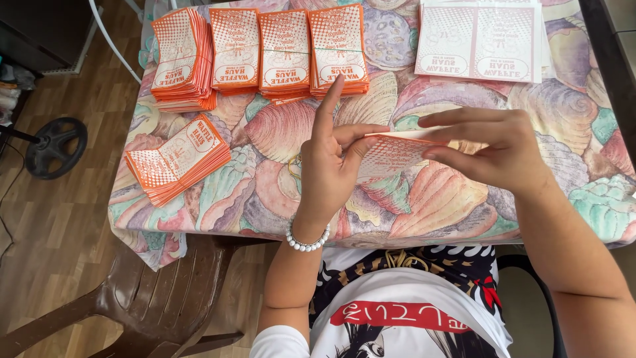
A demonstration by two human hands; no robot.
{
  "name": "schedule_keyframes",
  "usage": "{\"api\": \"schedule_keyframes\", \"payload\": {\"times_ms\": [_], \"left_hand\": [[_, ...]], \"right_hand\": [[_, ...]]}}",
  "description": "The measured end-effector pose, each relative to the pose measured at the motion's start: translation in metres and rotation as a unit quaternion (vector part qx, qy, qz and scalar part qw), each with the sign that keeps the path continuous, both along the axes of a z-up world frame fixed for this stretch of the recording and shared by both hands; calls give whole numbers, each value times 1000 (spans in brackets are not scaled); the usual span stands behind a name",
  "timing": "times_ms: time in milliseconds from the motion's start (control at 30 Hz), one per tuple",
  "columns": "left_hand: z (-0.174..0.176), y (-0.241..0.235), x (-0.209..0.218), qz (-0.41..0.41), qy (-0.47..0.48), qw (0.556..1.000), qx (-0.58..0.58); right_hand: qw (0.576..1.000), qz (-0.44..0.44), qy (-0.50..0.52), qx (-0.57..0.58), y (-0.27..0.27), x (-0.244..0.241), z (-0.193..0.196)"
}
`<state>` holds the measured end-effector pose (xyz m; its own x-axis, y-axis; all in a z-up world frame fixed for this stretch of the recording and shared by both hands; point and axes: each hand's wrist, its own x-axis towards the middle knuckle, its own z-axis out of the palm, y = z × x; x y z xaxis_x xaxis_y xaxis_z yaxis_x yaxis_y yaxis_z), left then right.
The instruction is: Folding and stacking paper bags at a table
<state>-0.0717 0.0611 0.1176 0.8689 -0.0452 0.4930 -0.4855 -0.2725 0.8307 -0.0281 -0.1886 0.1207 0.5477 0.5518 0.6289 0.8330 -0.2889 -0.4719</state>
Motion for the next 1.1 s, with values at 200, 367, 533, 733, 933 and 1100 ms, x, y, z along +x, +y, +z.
{"api": "schedule_keyframes", "payload": {"times_ms": [200, 367, 533, 733, 933, 1100], "left_hand": [[-5, -5, -1, -25, 18, 997, -74], [-7, -9, -2, -17, 14, 995, -99], [-4, -9, 0, 35, 33, 995, -91], [-11, -8, 4, 41, -2, 998, -57], [-8, -7, 5, 53, -76, 996, 14], [-19, -7, 8, 63, -53, 997, -13]], "right_hand": [[966, -10, 193, 171, 5, -11, -22], [959, -80, 201, 185, 6, -18, -20], [956, -40, 228, 181, -3, -13, -27], [954, -44, 240, 174, -7, -4, -27], [960, -44, 234, 145, -8, 3, -15], [983, -63, 148, 91, 2, 12, -5]]}}
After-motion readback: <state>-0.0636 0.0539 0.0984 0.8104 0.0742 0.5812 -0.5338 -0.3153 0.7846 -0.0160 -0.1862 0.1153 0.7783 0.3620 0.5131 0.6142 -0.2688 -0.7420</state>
